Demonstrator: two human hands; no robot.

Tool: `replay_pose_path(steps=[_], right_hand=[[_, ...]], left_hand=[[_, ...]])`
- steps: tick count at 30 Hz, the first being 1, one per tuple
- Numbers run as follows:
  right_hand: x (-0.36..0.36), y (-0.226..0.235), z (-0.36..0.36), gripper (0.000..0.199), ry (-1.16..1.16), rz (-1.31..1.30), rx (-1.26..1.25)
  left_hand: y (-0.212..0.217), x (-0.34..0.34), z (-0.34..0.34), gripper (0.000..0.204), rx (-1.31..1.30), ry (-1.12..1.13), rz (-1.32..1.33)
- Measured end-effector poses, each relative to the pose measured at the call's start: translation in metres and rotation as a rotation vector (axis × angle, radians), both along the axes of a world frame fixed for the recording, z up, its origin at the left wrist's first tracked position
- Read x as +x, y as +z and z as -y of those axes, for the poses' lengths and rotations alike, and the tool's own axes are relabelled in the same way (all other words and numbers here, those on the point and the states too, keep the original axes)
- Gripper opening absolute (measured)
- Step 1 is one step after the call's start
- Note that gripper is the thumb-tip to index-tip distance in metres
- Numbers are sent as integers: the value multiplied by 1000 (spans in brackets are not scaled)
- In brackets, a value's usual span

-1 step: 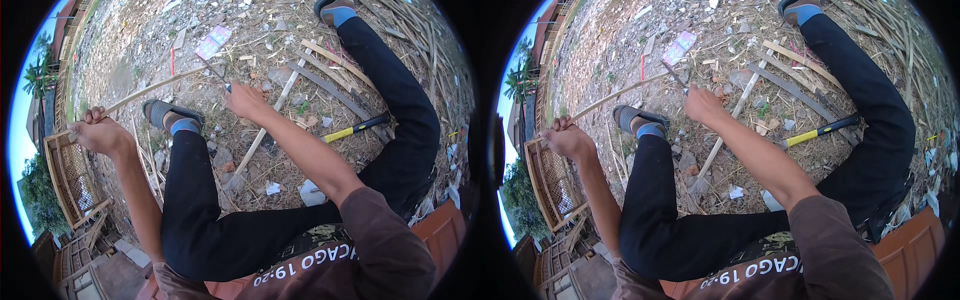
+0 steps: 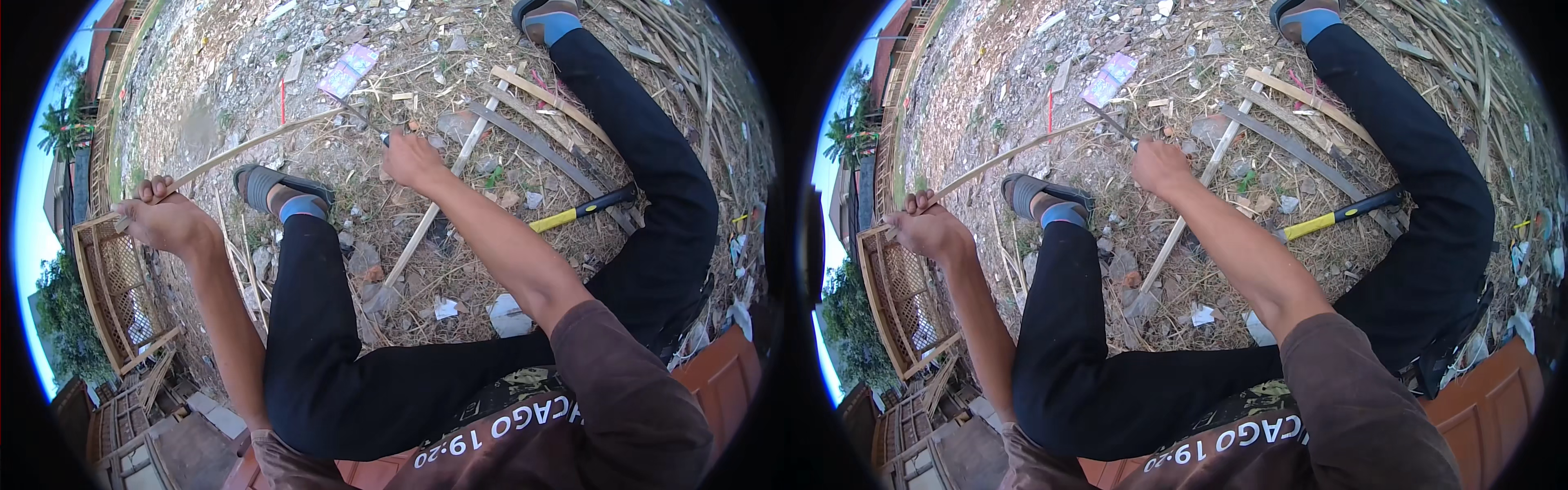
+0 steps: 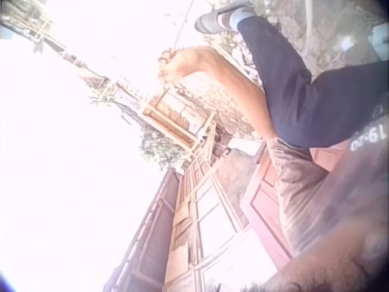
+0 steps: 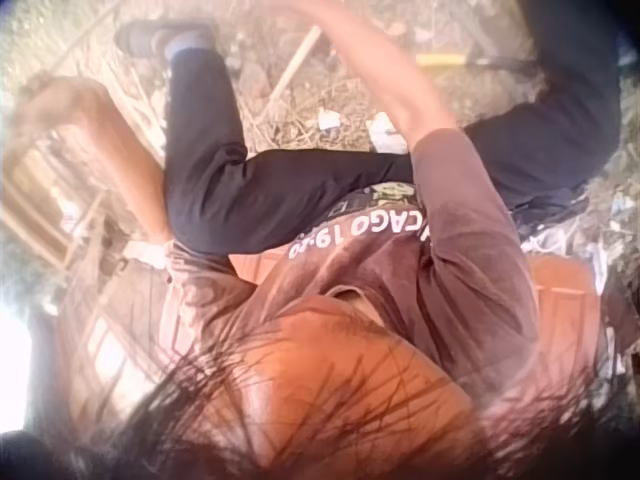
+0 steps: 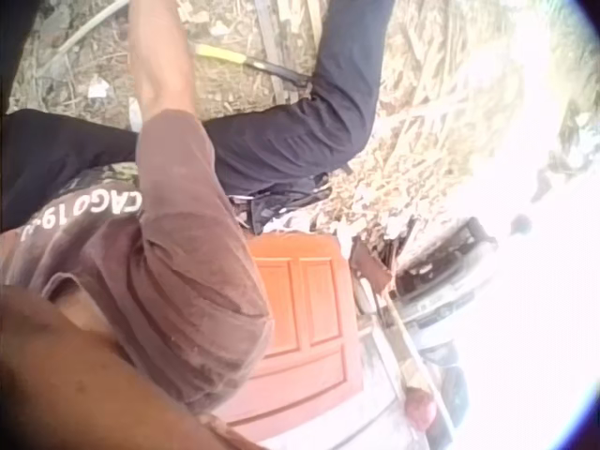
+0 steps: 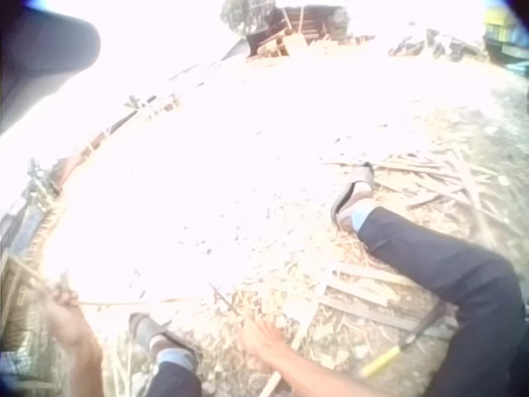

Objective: The person shaves strips of wood with a knife and then assembles them by hammering nails to create a small frame or lattice structure while sitting on the ground.

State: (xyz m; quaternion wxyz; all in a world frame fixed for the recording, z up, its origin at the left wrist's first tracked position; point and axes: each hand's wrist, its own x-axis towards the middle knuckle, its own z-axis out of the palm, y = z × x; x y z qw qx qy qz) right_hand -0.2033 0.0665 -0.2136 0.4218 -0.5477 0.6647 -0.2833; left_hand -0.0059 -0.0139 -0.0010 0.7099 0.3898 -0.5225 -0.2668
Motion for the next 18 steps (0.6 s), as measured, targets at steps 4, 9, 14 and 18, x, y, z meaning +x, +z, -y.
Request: replay_pose_path(steps=[4, 9, 14, 18], right_hand=[[10, 31, 3, 36, 33, -56, 65], [-12, -23, 16, 36, -51, -123, 128], [6, -19, 4, 36, 0, -119, 154], [-7, -23, 3, 37, -48, -105, 150]], left_hand=[[2, 5, -11, 34, -17, 52, 29], [-2, -7, -1, 32, 1, 28, -36], [2, 7, -2, 30, -10, 21, -7], [-4, -4, -8, 27, -5, -2, 20]])
